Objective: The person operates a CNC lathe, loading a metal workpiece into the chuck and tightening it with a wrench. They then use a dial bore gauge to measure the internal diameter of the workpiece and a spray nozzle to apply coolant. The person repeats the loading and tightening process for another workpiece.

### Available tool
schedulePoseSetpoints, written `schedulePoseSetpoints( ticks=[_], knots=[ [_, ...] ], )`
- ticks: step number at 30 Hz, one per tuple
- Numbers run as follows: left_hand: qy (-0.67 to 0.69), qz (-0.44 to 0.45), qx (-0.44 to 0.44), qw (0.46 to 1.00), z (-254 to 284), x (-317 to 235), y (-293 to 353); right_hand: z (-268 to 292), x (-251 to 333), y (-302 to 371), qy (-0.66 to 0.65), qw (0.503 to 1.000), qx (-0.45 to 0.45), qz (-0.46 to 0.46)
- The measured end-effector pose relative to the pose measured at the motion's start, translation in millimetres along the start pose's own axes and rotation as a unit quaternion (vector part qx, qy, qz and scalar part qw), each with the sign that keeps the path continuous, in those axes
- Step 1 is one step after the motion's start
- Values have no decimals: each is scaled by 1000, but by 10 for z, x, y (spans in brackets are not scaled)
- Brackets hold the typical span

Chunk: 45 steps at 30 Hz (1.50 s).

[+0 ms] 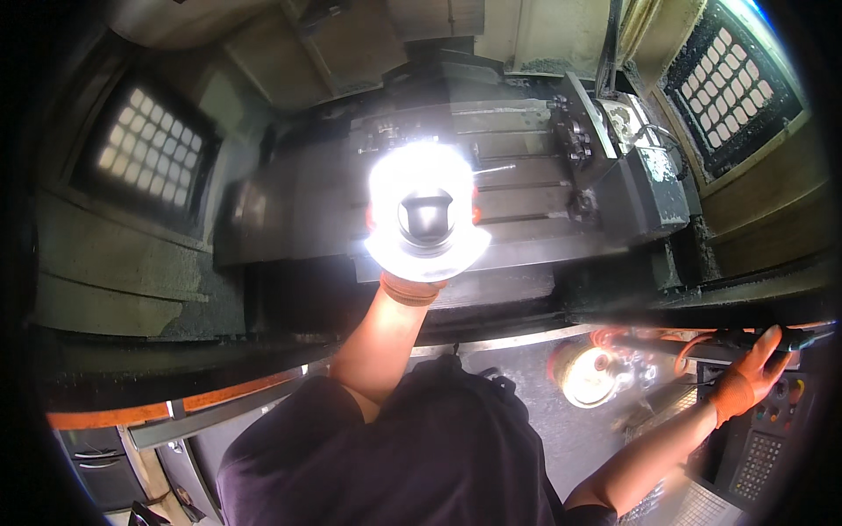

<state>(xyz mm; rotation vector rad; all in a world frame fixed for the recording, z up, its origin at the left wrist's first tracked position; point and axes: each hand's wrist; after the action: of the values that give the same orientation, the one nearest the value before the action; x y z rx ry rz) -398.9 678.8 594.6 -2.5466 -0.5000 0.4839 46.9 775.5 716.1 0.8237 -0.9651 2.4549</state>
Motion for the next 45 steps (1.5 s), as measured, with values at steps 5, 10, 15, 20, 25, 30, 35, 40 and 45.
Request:
schedulePoseSetpoints(
  ticks=[5, 10, 15, 20, 25, 30, 35, 40, 45],
  knots=[
    [51, -10, -34, 998, 73, -121, -153, 134, -522, -313, 80, 989, 74, 102],
    [68, -16, 3, 998, 300, -187, -220, 215, -195, -53, -20, 991, 130, -25],
    [154, -29, -13, 988, 369, -287, -259, 226, -596, -4, 99, 979, 34, 172],
    [-115, 2, -59, 992, 640, -286, -266, -503, -54, 704, -140, 961, 51, 231],
    [-382, 75, -88, 917, 938, -112, -510, -1787, 348, 663, -188, 919, 282, 203],
    [-405, 227, -190, 865, 1374, 388, -1025, -3386, 633, 389, -244, 857, 408, 200],
    [-443, 215, -173, 853, 2244, 1052, -1459, -4694, 893, 104, -212, 862, 327, 324],
    [-358, 170, -126, 909, 2996, 1621, -1936, -4990, 904, 116, -248, 862, 356, 262],
    [-312, 174, -116, 927, 3384, 1979, -2303, -5064, 810, 110, -224, 865, 361, 266]
  ],
)
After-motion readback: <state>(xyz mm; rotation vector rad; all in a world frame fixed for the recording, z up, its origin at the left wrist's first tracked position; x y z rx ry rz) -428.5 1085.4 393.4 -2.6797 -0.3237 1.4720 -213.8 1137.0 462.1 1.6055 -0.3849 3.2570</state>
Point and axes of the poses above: each hand's wrist, its own y-axis away from the middle knuckle, its own z-axis out of the back of the hand, x = y × z, and after that the axes turned 13 degrees about x, right-handed
